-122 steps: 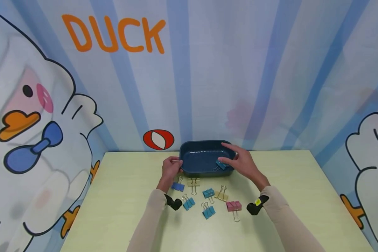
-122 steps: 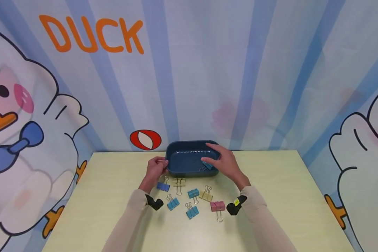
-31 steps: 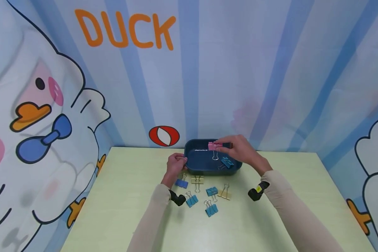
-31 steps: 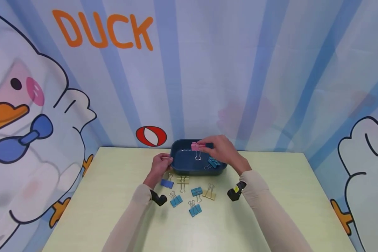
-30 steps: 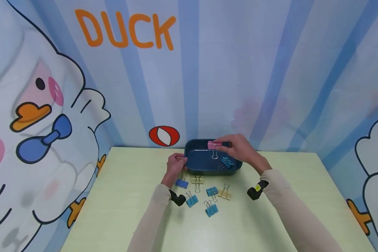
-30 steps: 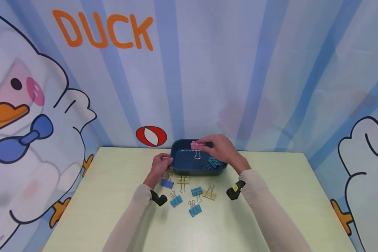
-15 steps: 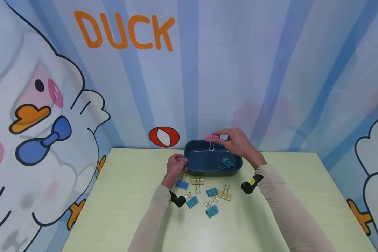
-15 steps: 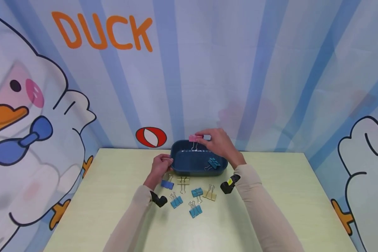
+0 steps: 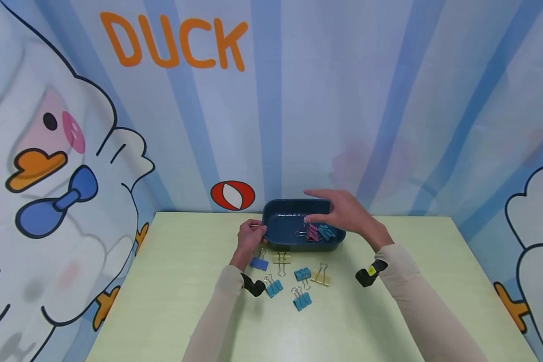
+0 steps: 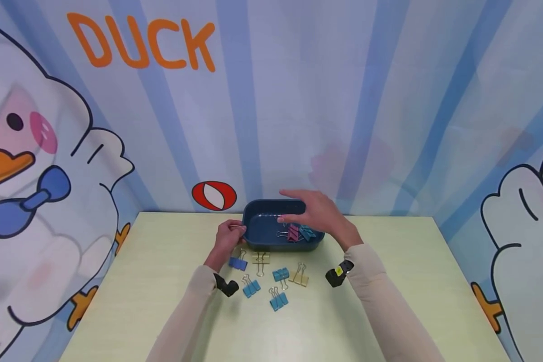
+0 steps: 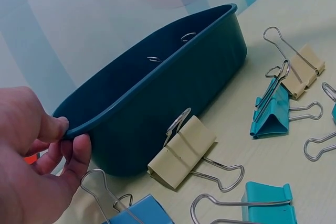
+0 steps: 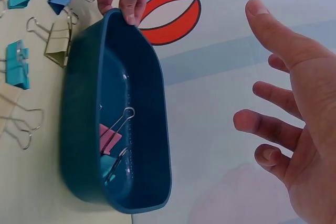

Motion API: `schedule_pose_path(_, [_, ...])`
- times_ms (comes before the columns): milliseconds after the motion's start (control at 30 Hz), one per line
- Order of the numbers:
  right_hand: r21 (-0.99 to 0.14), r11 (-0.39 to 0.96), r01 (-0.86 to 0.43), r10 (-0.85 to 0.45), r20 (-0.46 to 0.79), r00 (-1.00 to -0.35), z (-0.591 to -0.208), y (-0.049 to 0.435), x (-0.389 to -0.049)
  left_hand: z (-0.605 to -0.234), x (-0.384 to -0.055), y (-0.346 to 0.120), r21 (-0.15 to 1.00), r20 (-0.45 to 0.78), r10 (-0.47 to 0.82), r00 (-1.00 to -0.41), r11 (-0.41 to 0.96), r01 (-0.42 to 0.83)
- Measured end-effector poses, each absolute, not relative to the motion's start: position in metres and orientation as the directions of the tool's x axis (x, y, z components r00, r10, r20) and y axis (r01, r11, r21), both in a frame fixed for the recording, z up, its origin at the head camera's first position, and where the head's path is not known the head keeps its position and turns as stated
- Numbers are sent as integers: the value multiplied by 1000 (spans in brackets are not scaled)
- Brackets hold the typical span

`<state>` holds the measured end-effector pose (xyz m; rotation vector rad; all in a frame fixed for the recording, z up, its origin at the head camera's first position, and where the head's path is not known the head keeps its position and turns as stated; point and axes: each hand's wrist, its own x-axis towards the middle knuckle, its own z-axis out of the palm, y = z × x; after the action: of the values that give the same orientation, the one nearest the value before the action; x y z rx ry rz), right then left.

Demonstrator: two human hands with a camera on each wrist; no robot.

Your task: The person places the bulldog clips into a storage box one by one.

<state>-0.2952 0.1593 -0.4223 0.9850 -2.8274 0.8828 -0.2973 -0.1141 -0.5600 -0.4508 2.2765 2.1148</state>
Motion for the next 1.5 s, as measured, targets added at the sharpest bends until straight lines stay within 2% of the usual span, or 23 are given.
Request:
schedule_pose_path(300, [-548,640,-538,-548,164,-820,-448,173,-268,-559,-296,-114,977,-188,-214,-958,62,-206])
schedule_pose_path(600, [-586,645,-490,-519,134,-844,-495,188,-236,-558,-296,-112,969,-221,-217,-951,62,-239])
schedule_pose_path(767, [-625,642,-444,-462,147,-875,-526,193,-217,-558,-296,-112,969,-221,-208,-953,69,-239])
schedule_pose_path(967, [-670,658,-345,-377,104,-921,-567,197,-201,-560,-296,-113,967,-223,-219,-950,72,-243])
schedule_pose_path(1200, [-625,697,-352,-352,129,-927,-598,195,-194,-558,-295,-113,966,-225,-220,-949,78,-246])
schedule_pose_path(1500, [-582,739,-340,-287,184,-940,-608,188,-188,-559,-295,-112,970,-210,-225,-951,72,-231])
